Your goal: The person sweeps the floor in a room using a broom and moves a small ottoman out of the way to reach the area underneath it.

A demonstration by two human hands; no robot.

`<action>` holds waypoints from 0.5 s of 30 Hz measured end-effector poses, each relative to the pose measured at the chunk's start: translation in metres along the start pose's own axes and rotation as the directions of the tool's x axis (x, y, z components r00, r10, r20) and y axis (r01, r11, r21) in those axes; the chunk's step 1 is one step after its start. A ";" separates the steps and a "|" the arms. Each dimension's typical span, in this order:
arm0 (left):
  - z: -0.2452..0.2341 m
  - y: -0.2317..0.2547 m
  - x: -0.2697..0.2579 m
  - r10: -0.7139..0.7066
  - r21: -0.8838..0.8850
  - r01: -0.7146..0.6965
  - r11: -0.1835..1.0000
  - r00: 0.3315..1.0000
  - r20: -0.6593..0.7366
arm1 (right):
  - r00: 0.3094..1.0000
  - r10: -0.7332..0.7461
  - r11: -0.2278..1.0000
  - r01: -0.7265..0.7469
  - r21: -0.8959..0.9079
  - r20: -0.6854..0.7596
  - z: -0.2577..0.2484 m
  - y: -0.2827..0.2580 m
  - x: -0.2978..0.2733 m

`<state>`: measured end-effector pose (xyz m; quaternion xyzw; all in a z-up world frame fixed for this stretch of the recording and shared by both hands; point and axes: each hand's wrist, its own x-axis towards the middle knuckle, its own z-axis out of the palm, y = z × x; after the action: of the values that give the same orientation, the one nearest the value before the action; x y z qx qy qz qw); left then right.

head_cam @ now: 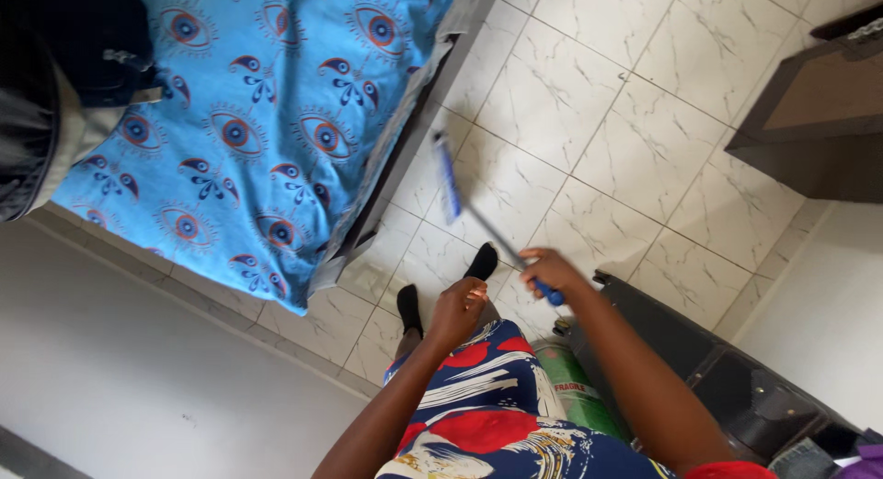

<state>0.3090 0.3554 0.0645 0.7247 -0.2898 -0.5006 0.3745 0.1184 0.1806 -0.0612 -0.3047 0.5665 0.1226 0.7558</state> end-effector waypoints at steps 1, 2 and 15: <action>0.005 0.001 0.004 -0.010 0.007 0.010 1.000 1.000 0.005 | 0.998 0.026 0.999 -0.024 -0.027 0.059 0.008 0.013 0.001; 0.009 0.002 0.009 -0.003 0.029 0.003 1.000 1.000 0.010 | 0.993 0.045 0.997 -0.038 -0.066 0.110 0.016 0.023 0.005; 0.031 0.046 0.029 0.045 0.149 -0.054 0.987 0.997 0.067 | 0.942 -0.242 0.856 0.095 -0.508 -0.232 -0.039 -0.048 0.066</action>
<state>0.2870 0.2992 0.0817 0.7273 -0.3564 -0.4905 0.3216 0.1350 0.1090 -0.1141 -0.5494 0.5914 0.1491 0.5711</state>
